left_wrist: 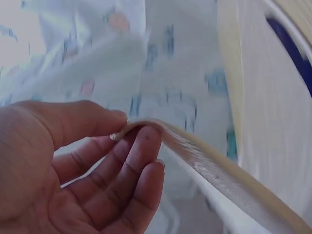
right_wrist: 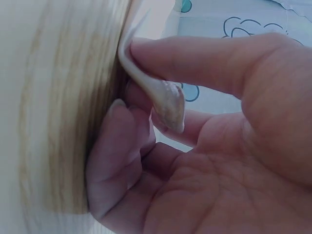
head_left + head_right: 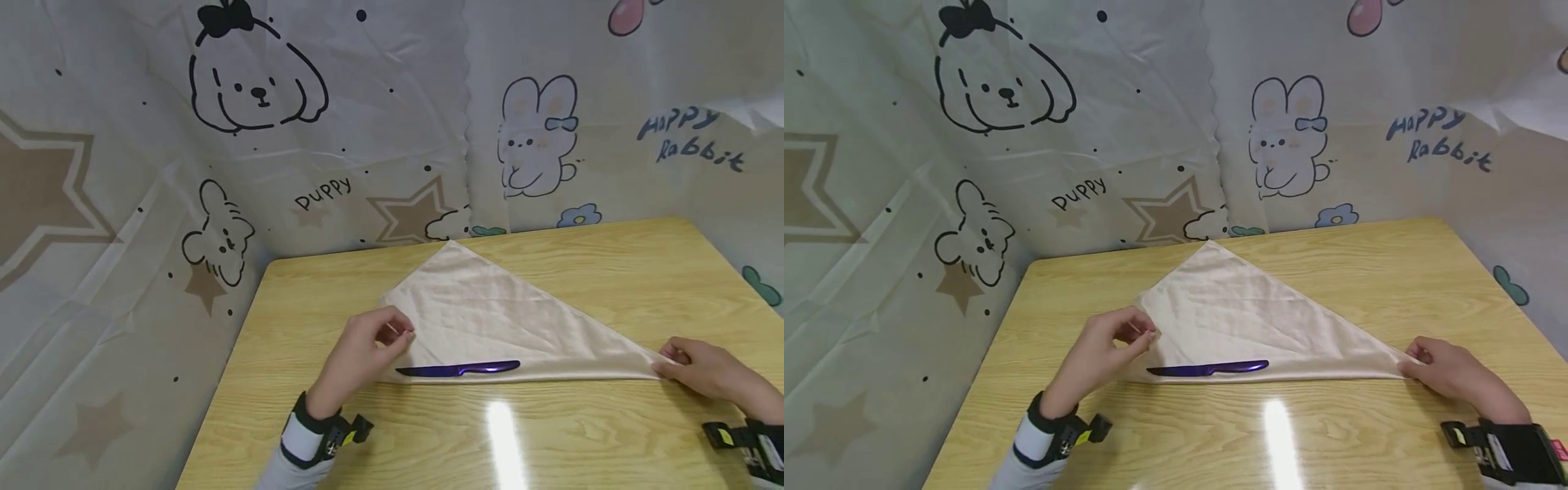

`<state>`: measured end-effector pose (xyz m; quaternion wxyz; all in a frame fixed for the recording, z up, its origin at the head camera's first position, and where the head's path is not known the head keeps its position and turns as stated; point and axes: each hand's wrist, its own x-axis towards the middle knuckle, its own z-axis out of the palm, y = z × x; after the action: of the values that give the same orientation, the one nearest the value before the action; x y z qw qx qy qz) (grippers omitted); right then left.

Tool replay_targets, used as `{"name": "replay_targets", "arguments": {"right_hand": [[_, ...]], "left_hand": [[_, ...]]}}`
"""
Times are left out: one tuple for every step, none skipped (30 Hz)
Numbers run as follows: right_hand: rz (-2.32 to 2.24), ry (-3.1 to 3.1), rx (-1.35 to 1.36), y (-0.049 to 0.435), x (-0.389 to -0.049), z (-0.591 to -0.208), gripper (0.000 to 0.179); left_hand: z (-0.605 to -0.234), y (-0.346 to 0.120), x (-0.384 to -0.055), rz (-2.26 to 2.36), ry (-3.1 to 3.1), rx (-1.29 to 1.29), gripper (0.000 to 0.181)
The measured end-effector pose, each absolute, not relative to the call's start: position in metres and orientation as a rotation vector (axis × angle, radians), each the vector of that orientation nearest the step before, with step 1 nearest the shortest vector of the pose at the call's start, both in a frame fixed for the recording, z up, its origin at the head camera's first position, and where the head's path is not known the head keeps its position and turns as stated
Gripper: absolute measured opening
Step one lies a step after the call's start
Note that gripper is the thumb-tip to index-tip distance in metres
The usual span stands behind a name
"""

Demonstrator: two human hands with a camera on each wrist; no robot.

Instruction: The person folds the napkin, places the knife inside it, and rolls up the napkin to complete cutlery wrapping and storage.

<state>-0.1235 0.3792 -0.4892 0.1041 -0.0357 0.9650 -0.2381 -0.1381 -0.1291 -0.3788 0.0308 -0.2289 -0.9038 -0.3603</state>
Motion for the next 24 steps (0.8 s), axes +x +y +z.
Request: {"name": "replay_targets", "arguments": {"right_hand": [[-0.704,2.848,-0.108,0.379,-0.124,-0.488,0.025],[-0.710,2.849,-0.111,0.378,-0.125,-0.488,0.025],[-0.712,2.847,-0.108,0.377,-0.125,-0.487,0.025],[-0.717,2.842,-0.105,0.377,-0.126,-0.486,0.025],[-0.720,2.838,-0.104,0.376,-0.126,-0.485,0.026],[-0.724,2.831,-0.102,0.377,-0.127,-0.485,0.027],[-0.725,2.822,-0.096,0.377,-0.127,-0.484,0.027],[-0.726,2.812,-0.089,0.377,-0.127,-0.483,0.028],[-0.725,2.803,-0.085,0.378,-0.127,-0.483,0.030],[-0.727,2.801,-0.091,0.378,-0.127,-0.483,0.030],[-0.728,2.800,-0.095,0.379,-0.126,-0.483,0.031],[-0.728,2.800,-0.099,0.379,-0.126,-0.482,0.031],[-0.726,2.799,-0.101,0.379,-0.125,-0.482,0.030],[-0.729,2.799,-0.105,0.380,-0.125,-0.482,0.030],[-0.733,2.796,-0.107,0.380,-0.125,-0.482,0.030],[-0.740,2.789,-0.106,0.380,-0.124,-0.482,0.030],[-0.746,2.780,-0.102,0.380,-0.124,-0.481,0.030],[-0.752,2.773,-0.097,0.380,-0.123,-0.481,0.030],[-0.756,2.766,-0.091,0.380,-0.123,-0.481,0.030],[-0.761,2.760,-0.083,0.380,-0.122,-0.481,0.031],[-0.764,2.757,-0.076,0.380,-0.122,-0.481,0.031],[-0.763,2.761,-0.071,0.380,-0.121,-0.481,0.030],[-0.759,2.766,-0.064,0.380,-0.121,-0.482,0.030],[-0.756,2.769,-0.058,0.381,-0.121,-0.482,0.030]], "left_hand": [[-0.378,-0.117,-0.139,-1.095,-2.789,-0.738,0.005],[-0.378,-0.106,-0.140,-1.072,-2.791,-0.765,0.004],[-0.379,-0.094,-0.140,-1.047,-2.796,-0.791,0.004],[-0.380,-0.083,-0.141,-1.017,-2.800,-0.813,0.004],[-0.382,-0.072,-0.141,-0.984,-2.809,-0.828,0.004],[-0.385,-0.061,-0.141,-0.950,-2.817,-0.843,0.004],[-0.389,-0.051,-0.141,-0.909,-2.817,-0.853,0.005],[-0.394,-0.042,-0.142,-0.872,-2.817,-0.857,0.005],[-0.399,-0.032,-0.142,-0.830,-2.815,-0.857,0.005],[-0.405,-0.024,-0.142,-0.785,-2.810,-0.860,0.005],[-0.412,-0.016,-0.141,-0.734,-2.806,-0.864,0.006],[-0.419,-0.008,-0.141,-0.677,-2.800,-0.870,0.006],[-0.425,-0.001,-0.141,-0.616,-2.791,-0.875,0.005],[-0.432,0.006,-0.140,-0.556,-2.785,-0.882,0.005],[-0.439,0.012,-0.139,-0.500,-2.782,-0.890,0.006],[-0.444,0.017,-0.138,-0.450,-2.781,-0.898,0.006],[-0.450,0.022,-0.138,-0.405,-2.776,-0.904,0.007],[-0.455,0.027,-0.137,-0.372,-2.773,-0.906,0.008],[-0.460,0.031,-0.137,-0.344,-2.771,-0.905,0.011],[-0.463,0.034,-0.136,-0.324,-2.770,-0.903,0.014],[-0.467,0.037,-0.136,-0.308,-2.765,-0.902,0.016],[-0.470,0.040,-0.135,-0.294,-2.760,-0.905,0.018],[-0.472,0.043,-0.135,-0.279,-2.751,-0.911,0.019],[-0.475,0.046,-0.134,-0.262,-2.750,-0.916,0.021]]}}
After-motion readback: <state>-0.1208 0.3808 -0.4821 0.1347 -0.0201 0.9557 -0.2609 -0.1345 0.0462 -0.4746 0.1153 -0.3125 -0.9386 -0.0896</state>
